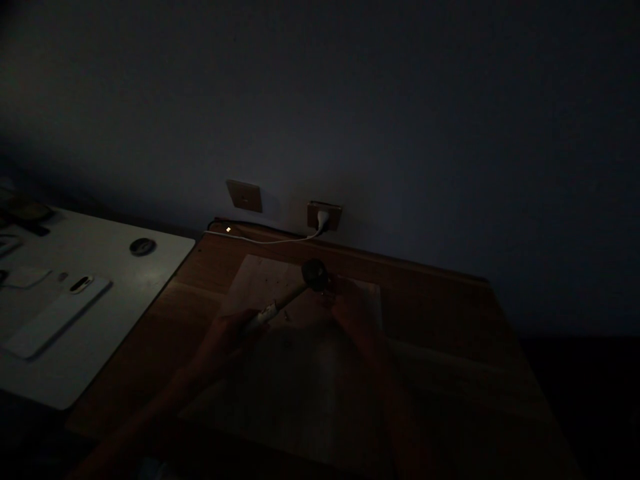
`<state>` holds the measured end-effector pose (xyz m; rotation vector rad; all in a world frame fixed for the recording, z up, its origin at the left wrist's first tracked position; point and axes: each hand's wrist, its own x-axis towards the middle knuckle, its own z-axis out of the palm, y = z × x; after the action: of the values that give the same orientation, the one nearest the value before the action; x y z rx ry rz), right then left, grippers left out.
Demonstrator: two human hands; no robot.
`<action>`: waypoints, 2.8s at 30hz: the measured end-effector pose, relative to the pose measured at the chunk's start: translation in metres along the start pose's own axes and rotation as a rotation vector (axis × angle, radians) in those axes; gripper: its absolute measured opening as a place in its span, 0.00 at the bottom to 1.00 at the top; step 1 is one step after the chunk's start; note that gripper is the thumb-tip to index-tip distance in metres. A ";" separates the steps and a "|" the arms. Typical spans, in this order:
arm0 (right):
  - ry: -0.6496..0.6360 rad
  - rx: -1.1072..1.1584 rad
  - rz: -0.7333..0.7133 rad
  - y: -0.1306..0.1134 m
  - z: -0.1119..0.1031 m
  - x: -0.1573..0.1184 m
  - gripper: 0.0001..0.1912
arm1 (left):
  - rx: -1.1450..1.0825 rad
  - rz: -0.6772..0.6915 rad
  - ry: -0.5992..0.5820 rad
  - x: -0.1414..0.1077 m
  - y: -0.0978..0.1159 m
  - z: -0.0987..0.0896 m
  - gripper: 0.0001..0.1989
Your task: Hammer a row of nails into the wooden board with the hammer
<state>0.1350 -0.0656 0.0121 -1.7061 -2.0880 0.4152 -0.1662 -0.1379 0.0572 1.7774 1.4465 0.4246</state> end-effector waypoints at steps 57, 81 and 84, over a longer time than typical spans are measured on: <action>-0.080 -0.060 -0.196 -0.017 0.014 0.015 0.15 | -0.062 -0.090 0.127 -0.015 -0.045 -0.014 0.24; 0.147 0.003 -0.097 -0.011 -0.012 -0.010 0.34 | 0.145 0.013 -0.017 0.003 -0.022 -0.008 0.18; 0.227 -0.003 -0.109 -0.015 -0.016 -0.021 0.25 | 0.147 -0.006 -0.009 0.002 -0.027 -0.011 0.18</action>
<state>0.1334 -0.0903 0.0310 -1.5526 -2.0045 0.1760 -0.1911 -0.1310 0.0430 1.8879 1.5091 0.3132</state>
